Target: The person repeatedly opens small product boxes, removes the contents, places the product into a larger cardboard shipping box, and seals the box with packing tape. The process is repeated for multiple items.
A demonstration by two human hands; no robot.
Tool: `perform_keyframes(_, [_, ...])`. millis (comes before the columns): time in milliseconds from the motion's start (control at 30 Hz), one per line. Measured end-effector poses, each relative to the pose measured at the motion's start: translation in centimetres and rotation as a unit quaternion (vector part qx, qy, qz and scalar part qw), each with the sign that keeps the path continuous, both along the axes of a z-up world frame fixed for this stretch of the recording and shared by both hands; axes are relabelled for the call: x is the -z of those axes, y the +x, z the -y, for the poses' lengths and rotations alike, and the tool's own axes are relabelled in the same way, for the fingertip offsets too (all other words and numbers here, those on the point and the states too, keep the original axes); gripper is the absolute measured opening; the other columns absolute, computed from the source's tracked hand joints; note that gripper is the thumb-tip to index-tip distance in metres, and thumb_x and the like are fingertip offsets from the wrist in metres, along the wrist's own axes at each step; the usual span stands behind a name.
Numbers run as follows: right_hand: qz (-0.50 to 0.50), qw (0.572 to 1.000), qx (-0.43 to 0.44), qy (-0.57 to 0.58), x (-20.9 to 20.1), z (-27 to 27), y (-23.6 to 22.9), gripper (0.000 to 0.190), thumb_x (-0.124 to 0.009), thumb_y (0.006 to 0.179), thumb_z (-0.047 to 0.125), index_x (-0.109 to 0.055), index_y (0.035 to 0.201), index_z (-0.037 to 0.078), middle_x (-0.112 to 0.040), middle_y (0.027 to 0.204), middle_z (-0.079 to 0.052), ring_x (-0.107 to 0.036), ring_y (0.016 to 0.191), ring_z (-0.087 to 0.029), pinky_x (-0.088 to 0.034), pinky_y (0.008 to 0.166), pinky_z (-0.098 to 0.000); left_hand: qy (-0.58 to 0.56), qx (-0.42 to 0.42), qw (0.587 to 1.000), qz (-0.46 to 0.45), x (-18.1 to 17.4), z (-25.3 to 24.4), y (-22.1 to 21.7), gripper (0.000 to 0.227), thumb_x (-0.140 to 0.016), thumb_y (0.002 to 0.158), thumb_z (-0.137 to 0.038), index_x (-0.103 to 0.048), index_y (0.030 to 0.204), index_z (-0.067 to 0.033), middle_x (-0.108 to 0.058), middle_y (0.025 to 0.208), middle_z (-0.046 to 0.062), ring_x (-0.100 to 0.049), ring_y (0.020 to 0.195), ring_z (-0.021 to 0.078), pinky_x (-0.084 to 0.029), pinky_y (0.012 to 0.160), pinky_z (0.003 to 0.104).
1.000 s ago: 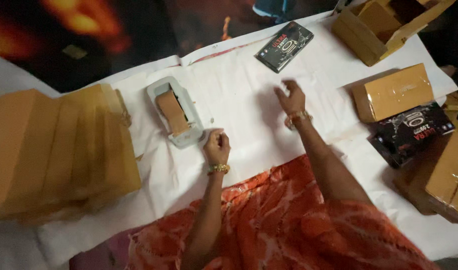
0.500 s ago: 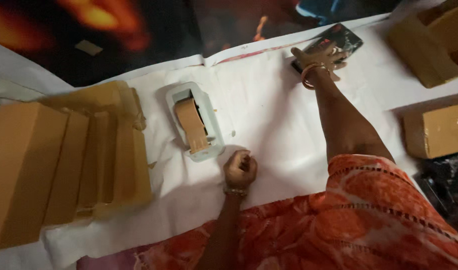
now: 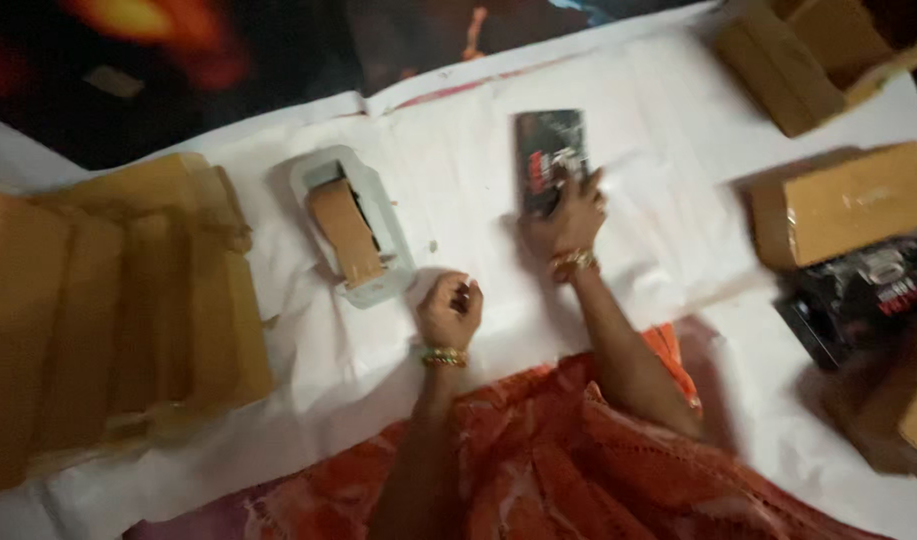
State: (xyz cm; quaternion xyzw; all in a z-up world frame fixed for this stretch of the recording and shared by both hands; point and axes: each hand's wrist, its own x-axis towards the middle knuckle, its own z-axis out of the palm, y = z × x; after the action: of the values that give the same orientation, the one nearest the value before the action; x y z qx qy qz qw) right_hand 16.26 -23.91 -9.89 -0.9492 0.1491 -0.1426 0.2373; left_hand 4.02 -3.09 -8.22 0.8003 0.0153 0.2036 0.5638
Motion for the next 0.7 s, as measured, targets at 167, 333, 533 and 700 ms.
perform_keyframes(167, [-0.007, 0.992, -0.080, 0.098, -4.5, -2.2, -9.1, 0.107, -0.090, 0.048, 0.050, -0.055, 0.144, 0.017, -0.033, 0.156, -0.040, -0.045, 0.132, -0.055, -0.046, 0.102, -0.0586, 0.055, -0.003, 0.998, 0.004, -0.4, 0.5, 0.2, 0.021, -0.082, 0.086, -0.018, -0.074, 0.103, -0.0080, -0.077, 0.083, 0.004, -0.071, 0.064, 0.0099, -0.059, 0.059, 0.026])
perform_keyframes(333, [0.093, 0.978, -0.144, 0.119, -6.3, -3.1, -11.2, 0.090, -0.089, 0.059, 0.052, -0.065, 0.136, 0.012, -0.040, 0.149, -0.044, -0.050, 0.132, -0.056, -0.044, 0.110, -0.0547, 0.087, 0.027, 0.996, -0.017, -1.4, 0.8, 0.3, 0.021, -0.083, 0.087, -0.020, -0.078, 0.106, -0.0123, -0.079, 0.090, 0.005, -0.073, 0.068, 0.0112, -0.059, 0.061, 0.026])
perform_keyframes(533, [0.133, 0.964, -0.195, 0.119, -5.2, -3.3, -11.6, 0.080, -0.084, 0.065, 0.043, -0.067, 0.135, 0.008, -0.044, 0.146, -0.043, -0.052, 0.132, -0.056, -0.044, 0.113, -0.0526, 0.078, 0.073, 0.994, 0.000, 1.7, 0.3, 0.5, 0.029, -0.078, 0.088, -0.012, -0.076, 0.117, -0.0107, -0.079, 0.101, 0.007, -0.075, 0.077, 0.0123, -0.060, 0.068, 0.027])
perform_keyframes(700, [0.123, 0.937, -0.237, 0.226, -4.7, -4.0, -11.0, 0.073, -0.079, 0.069, 0.032, -0.066, 0.136, 0.008, -0.049, 0.145, -0.040, -0.053, 0.138, -0.046, -0.046, 0.114, -0.0459, -0.007, 0.112, 0.991, -0.073, 5.5, -0.4, 3.2, 0.029, -0.076, 0.089, -0.008, -0.075, 0.118, -0.0042, -0.080, 0.094, 0.006, -0.072, 0.073, 0.0106, -0.058, 0.065, 0.026])
